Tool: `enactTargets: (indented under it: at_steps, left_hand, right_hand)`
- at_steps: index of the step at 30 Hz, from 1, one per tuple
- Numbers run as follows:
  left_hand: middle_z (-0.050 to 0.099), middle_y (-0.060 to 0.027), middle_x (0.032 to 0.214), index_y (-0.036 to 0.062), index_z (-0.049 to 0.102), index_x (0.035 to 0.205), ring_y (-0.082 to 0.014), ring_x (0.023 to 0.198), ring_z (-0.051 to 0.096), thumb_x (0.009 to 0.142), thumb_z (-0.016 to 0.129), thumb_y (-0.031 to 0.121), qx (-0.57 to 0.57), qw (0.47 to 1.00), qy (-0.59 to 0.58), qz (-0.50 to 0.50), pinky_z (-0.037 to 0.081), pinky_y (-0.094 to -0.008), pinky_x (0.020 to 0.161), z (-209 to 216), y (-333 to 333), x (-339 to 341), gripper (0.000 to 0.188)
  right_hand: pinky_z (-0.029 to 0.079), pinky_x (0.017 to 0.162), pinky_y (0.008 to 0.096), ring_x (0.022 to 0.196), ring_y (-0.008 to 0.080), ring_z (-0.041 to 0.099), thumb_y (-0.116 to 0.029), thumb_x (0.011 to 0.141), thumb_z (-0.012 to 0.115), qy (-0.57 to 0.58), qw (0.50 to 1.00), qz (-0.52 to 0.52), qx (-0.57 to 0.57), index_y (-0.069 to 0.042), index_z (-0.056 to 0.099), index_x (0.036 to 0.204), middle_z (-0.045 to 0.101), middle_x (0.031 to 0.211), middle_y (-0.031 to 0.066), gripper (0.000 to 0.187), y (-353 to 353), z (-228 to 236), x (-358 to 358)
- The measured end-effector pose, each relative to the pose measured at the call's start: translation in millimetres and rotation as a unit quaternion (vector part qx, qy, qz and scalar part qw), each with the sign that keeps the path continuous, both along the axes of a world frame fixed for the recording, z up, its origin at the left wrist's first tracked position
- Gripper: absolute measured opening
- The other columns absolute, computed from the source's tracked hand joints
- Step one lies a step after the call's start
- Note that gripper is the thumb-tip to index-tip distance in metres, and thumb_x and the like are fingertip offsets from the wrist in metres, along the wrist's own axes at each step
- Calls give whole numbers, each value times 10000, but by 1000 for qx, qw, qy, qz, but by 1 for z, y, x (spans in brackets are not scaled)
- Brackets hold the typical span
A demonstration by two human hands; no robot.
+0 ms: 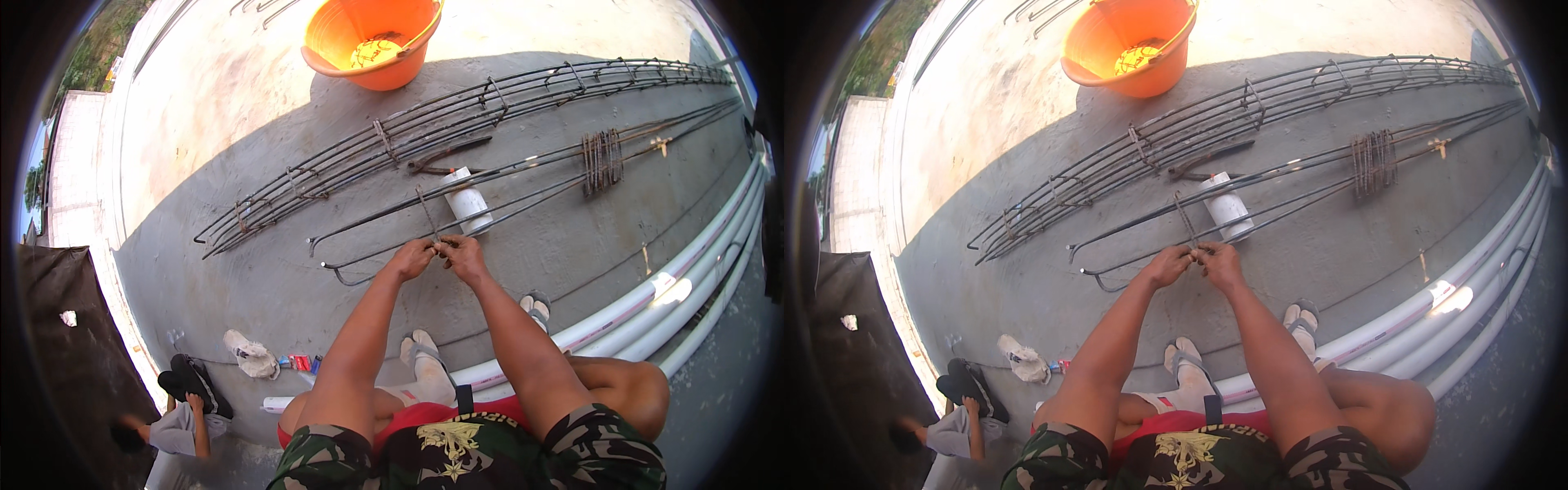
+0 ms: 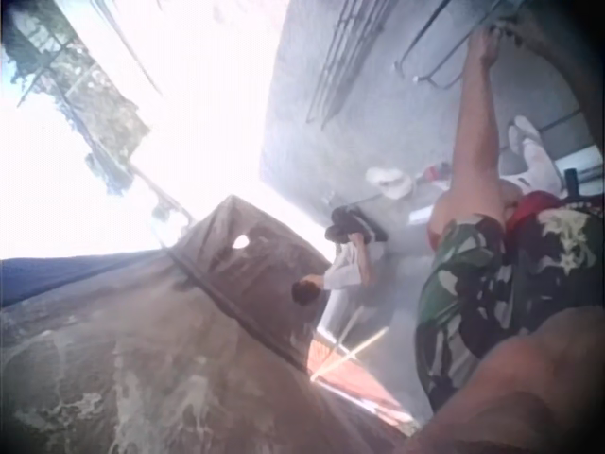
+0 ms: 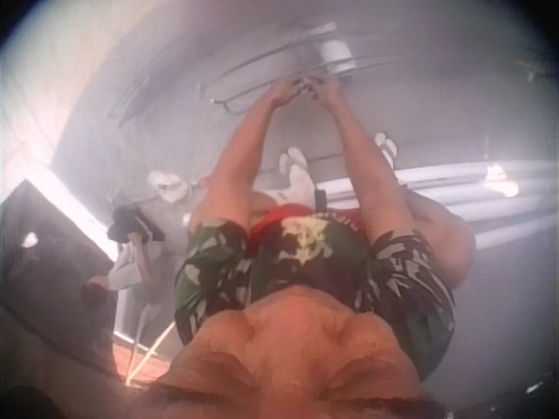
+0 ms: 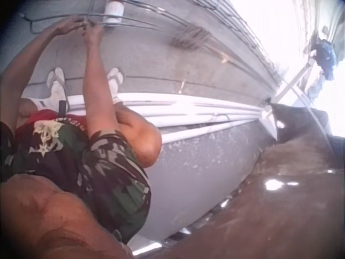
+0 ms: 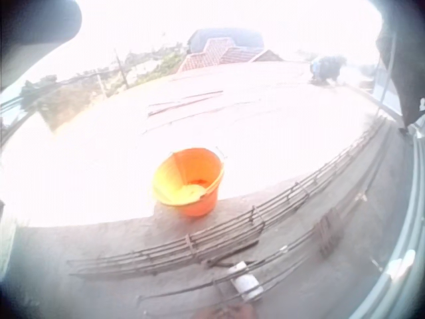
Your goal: The person sits on a concrete floor and assembles a rebar cage by tying wire ties around intersecting steel bars. They use pliers to twist and secure the ties, working on multiple sections of the rebar structure.
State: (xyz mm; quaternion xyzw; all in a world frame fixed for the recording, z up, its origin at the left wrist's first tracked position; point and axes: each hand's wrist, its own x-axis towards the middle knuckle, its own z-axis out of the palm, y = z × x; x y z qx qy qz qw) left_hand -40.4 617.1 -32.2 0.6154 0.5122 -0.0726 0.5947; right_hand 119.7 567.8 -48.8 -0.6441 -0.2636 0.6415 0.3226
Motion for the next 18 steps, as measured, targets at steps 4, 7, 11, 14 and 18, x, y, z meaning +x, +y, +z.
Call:
enactTargets:
  at_steps: [4,7,11,14,18]
  left_hand:
    - [652,-205,1065,33,650,1095,-333,1020,610,893,515,348,27,999,19,8,464,-393,852,-2,-7,2,398]
    - [654,-201,1075,57,652,1121,-346,1031,607,891,531,401,42,999,21,8,463,-401,861,3,-11,7,431]
    - [649,-195,1096,79,660,1123,-357,1042,600,891,542,439,45,999,25,14,460,-417,871,7,-12,4,444]
    - [658,-184,1064,76,673,1087,-355,1013,607,892,546,437,40,997,55,29,463,-425,854,13,-11,9,429]
    - [667,-167,1033,92,689,1039,-349,1007,609,889,549,470,52,994,91,45,469,-437,856,22,-16,10,431]
  right_hand:
    - [484,486,230,644,126,607,-166,852,700,45,999,-3,-15,63,665,1010,674,803,77,280,1,4,1]
    - [455,475,233,617,111,580,-196,853,705,37,998,11,-41,47,676,986,671,801,74,278,1,10,9]
    - [409,470,244,576,92,536,-252,842,717,-71,995,53,34,14,671,1010,630,735,45,318,5,10,10]
    - [411,519,260,586,82,513,-272,837,709,-38,998,44,11,-6,619,1093,566,689,13,380,5,21,21]
    - [398,504,247,574,76,482,-223,880,634,189,977,-89,-39,-13,548,1174,496,681,-3,371,-4,39,45]
